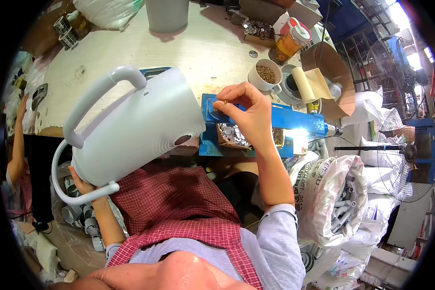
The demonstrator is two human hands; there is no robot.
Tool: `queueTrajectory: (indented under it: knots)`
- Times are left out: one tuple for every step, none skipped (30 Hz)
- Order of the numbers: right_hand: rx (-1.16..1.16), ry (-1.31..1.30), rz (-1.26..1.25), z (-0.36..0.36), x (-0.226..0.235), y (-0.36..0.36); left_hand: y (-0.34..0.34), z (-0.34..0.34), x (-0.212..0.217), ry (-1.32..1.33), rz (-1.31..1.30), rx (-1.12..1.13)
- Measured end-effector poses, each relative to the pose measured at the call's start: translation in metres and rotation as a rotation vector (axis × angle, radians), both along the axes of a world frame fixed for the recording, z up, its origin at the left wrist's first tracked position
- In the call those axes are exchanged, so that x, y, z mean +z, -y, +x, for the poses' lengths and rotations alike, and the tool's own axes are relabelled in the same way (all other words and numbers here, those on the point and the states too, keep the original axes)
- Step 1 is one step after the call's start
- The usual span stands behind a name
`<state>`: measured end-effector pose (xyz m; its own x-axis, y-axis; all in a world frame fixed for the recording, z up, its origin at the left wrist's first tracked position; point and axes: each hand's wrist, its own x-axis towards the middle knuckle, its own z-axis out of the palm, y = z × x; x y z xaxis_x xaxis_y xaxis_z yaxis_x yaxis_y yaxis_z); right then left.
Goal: The person assembles white plastic watering cans by hand. They pick up the can body, insert a handle, and secure it with a screw using a manual press tool. The person repeats this process for multiple units, placing the finished cans on the table.
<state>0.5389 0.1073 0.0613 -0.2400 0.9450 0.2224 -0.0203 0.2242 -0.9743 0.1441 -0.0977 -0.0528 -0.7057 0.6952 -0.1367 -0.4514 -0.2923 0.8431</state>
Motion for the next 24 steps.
queueTrajectory:
  knots:
    - [0.011, -0.023, -0.016, 0.0, 0.001, 0.0, 0.0, 0.003, 0.004, -0.011, 0.009, 0.009]
    - [0.01, -0.028, -0.022, 0.002, 0.0, -0.001, 0.001, 0.002, 0.005, -0.011, 0.008, 0.0]
    - [0.001, -0.018, -0.008, 0.002, 0.0, -0.001, 0.004, 0.0, 0.005, -0.011, 0.007, -0.01]
    - [-0.012, -0.008, 0.0, 0.002, 0.0, 0.0, 0.006, -0.002, 0.006, -0.012, 0.001, -0.024]
    - [-0.025, 0.001, 0.007, 0.002, -0.001, 0.0, 0.006, -0.001, 0.007, -0.02, -0.005, -0.017]
    - [-0.017, -0.015, -0.004, 0.004, -0.003, -0.002, 0.006, 0.002, 0.008, -0.027, -0.01, -0.011]
    - [-0.019, -0.013, 0.006, 0.004, -0.005, -0.002, 0.007, 0.004, 0.009, -0.036, -0.02, -0.006]
    - [-0.022, -0.011, 0.017, 0.004, -0.005, -0.003, 0.008, 0.003, 0.009, -0.021, -0.002, -0.022]
    - [-0.024, -0.01, 0.027, 0.005, -0.006, -0.002, 0.009, 0.003, 0.007, -0.006, 0.016, -0.037]
    - [-0.037, 0.023, 0.023, 0.005, -0.004, -0.001, 0.008, 0.002, 0.006, 0.01, 0.039, -0.051]
    - [-0.04, 0.036, 0.017, 0.004, -0.003, -0.001, 0.009, 0.002, 0.006, 0.005, 0.03, -0.046]
    - [-0.043, 0.048, 0.011, 0.004, -0.002, -0.002, 0.011, 0.001, 0.006, -0.001, 0.021, -0.04]
    - [-0.047, 0.06, 0.005, 0.004, -0.001, -0.001, 0.011, 0.001, 0.007, -0.008, 0.012, -0.034]
    - [-0.036, 0.065, -0.014, 0.004, 0.003, 0.0, 0.012, 0.002, 0.009, -0.008, -0.013, -0.018]
    - [-0.023, 0.063, -0.012, 0.004, 0.002, 0.0, 0.012, 0.005, 0.011, -0.008, -0.038, -0.002]
    - [-0.007, 0.061, -0.009, 0.006, 0.001, -0.001, 0.011, 0.007, 0.014, -0.008, -0.061, 0.017]
    - [0.008, 0.06, -0.005, 0.007, 0.001, -0.003, 0.011, 0.009, 0.017, -0.011, -0.057, 0.013]
    - [0.014, 0.065, -0.01, 0.008, -0.001, -0.003, 0.011, 0.011, 0.021, -0.014, -0.053, 0.009]
    - [0.012, 0.051, -0.021, 0.008, 0.0, -0.002, 0.012, 0.012, 0.023, -0.014, -0.049, 0.008]
    - [0.009, 0.036, -0.033, 0.006, 0.0, -0.001, 0.014, 0.011, 0.023, -0.015, -0.046, -0.001]
    - [0.006, 0.022, -0.045, 0.005, 0.0, 0.001, 0.015, 0.01, 0.023, -0.017, -0.043, -0.011]
    - [-0.005, 0.032, -0.051, 0.005, 0.0, 0.003, 0.016, 0.009, 0.022, -0.019, -0.039, -0.022]
    - [-0.016, 0.041, -0.058, 0.006, -0.001, 0.005, 0.017, 0.009, 0.022, -0.026, -0.038, -0.026]
    - [-0.027, 0.05, -0.064, 0.006, -0.002, 0.008, 0.017, 0.009, 0.022, -0.033, -0.036, -0.031]
